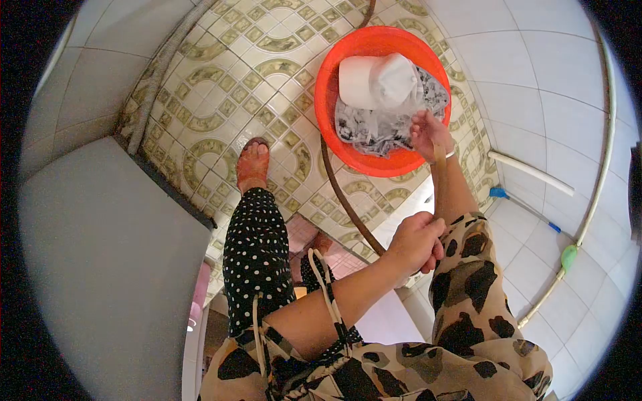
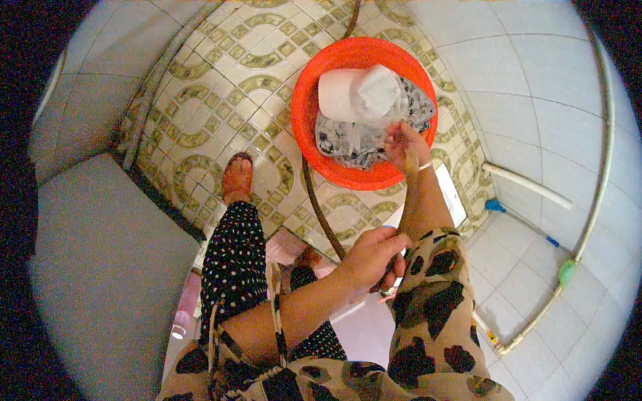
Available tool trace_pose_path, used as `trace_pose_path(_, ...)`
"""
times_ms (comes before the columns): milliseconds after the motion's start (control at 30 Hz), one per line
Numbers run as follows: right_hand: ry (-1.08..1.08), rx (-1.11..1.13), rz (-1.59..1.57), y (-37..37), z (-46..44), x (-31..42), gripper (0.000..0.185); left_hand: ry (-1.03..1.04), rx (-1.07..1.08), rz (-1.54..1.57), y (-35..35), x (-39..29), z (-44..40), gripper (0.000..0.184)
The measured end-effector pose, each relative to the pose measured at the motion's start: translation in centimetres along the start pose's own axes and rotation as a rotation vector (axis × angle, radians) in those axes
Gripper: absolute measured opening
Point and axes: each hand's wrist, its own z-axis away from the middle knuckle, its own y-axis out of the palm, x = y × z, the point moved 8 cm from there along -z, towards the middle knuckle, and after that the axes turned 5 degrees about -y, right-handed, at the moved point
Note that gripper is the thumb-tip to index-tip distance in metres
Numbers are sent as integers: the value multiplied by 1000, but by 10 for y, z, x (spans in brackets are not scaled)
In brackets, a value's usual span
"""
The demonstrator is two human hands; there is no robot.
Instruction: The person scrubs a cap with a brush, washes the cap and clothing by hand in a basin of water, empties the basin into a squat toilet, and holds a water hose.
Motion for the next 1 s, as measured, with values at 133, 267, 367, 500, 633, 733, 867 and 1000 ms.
trace_pose_path(133, -3, 83, -83, -3, 9, 6, 22, -80, 49, 16, 3, 7, 0, 16)
trace_pose_path(267, -69, -43, -67, -19, 13, 8, 21, -97, 96, 41, 7, 14, -4, 22)
trace_pose_path(367, -105, -49, -28, -25, 16, 7, 21, -138, 103, 21, 7, 16, -3, 21)
trace_pose_path(500, -94, -73, -12, -36, 20, -8, 20, -199, 79, 128, 5, 24, -6, 17)
trace_pose_path(633, 22, -105, 6, -53, 21, -36, 19, -209, -28, 103, -7, 22, -9, 18)
trace_pose_path(733, 89, -68, -27, -55, 17, -54, 19, -215, -73, 133, -11, 26, -10, 18)
trace_pose_path(867, 161, -75, 37, -36, 16, -66, 18, -158, -134, 172, -16, 26, -11, 17)
trace_pose_path(1000, 213, 1, 97, -15, 15, -72, 19, -117, -161, 197, -15, 19, -7, 18)
